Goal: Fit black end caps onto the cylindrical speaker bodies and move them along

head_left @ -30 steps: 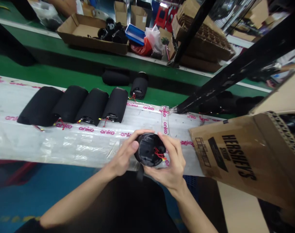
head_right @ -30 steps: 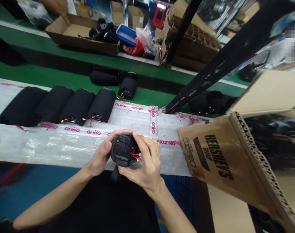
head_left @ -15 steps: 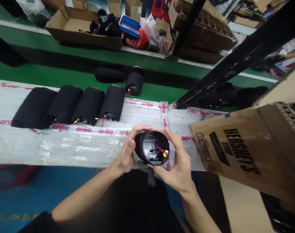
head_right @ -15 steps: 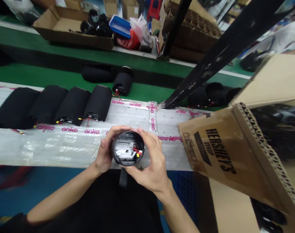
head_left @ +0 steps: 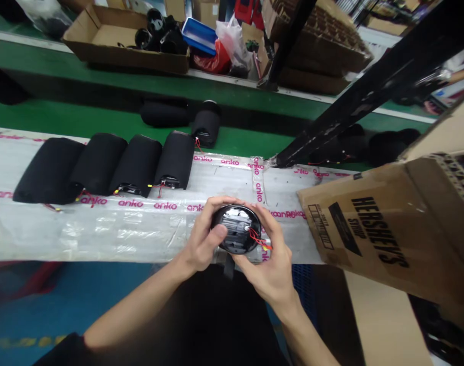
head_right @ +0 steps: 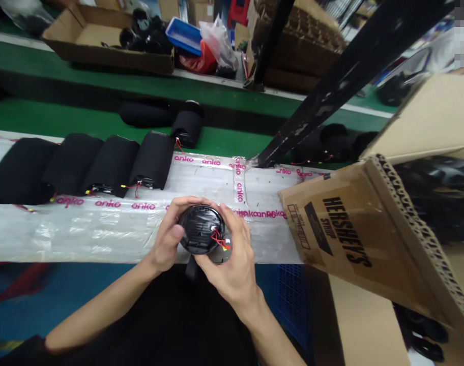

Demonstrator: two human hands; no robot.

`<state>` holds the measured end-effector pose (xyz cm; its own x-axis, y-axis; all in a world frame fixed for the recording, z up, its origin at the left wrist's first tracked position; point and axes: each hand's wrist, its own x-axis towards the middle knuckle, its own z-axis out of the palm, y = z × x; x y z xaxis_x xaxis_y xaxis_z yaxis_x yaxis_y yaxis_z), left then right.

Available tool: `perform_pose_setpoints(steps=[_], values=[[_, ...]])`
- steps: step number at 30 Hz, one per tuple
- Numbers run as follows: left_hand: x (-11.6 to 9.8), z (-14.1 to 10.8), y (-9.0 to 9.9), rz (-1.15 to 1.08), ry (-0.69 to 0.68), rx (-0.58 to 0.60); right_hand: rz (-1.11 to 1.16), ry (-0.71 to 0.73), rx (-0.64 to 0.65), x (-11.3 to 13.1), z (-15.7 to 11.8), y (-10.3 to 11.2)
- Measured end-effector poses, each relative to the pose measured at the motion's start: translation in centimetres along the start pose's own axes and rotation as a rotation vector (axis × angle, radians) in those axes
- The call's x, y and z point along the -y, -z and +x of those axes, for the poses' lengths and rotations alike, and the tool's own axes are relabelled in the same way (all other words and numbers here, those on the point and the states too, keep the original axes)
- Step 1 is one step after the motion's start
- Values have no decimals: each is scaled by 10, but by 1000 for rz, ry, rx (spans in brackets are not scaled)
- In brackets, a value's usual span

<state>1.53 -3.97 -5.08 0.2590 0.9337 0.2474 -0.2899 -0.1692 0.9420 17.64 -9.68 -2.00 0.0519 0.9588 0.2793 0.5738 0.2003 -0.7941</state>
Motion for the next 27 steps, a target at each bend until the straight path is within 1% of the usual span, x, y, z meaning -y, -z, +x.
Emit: perform_pose_setpoints(steps=[2,5,7,9,10,11,14,15,17,20,21,23,27], values=[[-3,-3,-3,82,-22,-43,3,3,-7,-2,-2,2],[-8,-11,-8,172,2,-130,49,-15,12,-5,-3,3],[-11,-17,-12,190,24,-152,161,-27,75,-8,-4,3],[-10,-19,-15,175,29,-169,334,-10,122,-12,-5,1],[-8,-19,-16,161,30,-179,414,-6,105,-13,-6,-1],[-6,-18,-17,148,32,-193,474,-14,50,-14,-7,-4],[2,-14,-23,115,9,-250,539,-119,-202,-13,-14,-16],[4,-13,-26,104,-14,-275,535,-153,-256,-11,-16,-19],[6,-12,-32,86,-67,-331,496,-187,-299,-6,-22,-23],[3,-13,-38,100,-88,-386,358,-175,-296,0,-26,-23],[1,-13,-38,103,-74,-385,329,-164,-295,2,-25,-22],[-3,-13,-32,72,-22,-349,357,-153,-292,3,-22,-19],[-6,-5,-10,-22,90,-177,532,-189,-276,7,-13,-20]])
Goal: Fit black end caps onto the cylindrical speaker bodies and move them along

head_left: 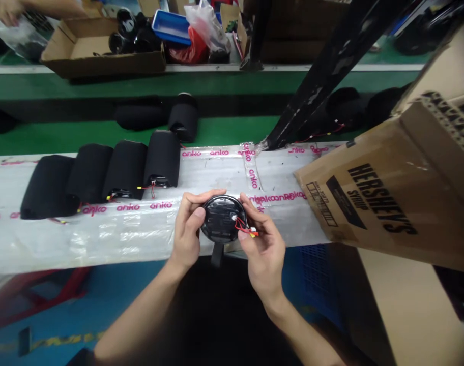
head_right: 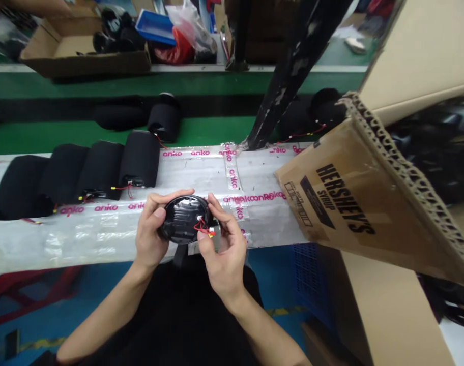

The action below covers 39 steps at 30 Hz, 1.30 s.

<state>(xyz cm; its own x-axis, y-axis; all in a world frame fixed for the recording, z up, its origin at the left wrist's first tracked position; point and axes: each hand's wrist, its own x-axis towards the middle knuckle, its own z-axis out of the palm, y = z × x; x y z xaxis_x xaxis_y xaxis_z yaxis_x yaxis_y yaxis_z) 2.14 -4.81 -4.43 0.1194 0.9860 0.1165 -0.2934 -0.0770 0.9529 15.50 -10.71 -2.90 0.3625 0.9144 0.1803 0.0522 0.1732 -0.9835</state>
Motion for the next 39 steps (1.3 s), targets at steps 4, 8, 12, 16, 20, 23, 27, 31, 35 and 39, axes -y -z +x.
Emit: perform_pose_setpoints(steps=[4,8,12,16,20,23,27,31,35,39], values=[[3,12,8,71,-30,115,2,-4,0,-4,0,3],[7,13,0,129,-46,138,-51,56,232,-18,5,30],[5,12,1,143,-35,192,-144,122,365,-28,16,52],[-21,23,22,236,39,383,-228,149,338,-26,22,50],[-58,48,49,405,181,712,-189,107,363,-25,22,44],[-67,66,57,558,80,841,-130,96,364,-29,24,44],[-59,74,53,726,-154,852,-141,96,395,-29,30,51],[-62,75,55,816,-228,888,-204,110,419,-24,32,53],[-67,62,52,692,-32,904,-221,81,378,-24,26,45],[-44,27,23,334,138,375,-201,70,347,-23,14,40]])
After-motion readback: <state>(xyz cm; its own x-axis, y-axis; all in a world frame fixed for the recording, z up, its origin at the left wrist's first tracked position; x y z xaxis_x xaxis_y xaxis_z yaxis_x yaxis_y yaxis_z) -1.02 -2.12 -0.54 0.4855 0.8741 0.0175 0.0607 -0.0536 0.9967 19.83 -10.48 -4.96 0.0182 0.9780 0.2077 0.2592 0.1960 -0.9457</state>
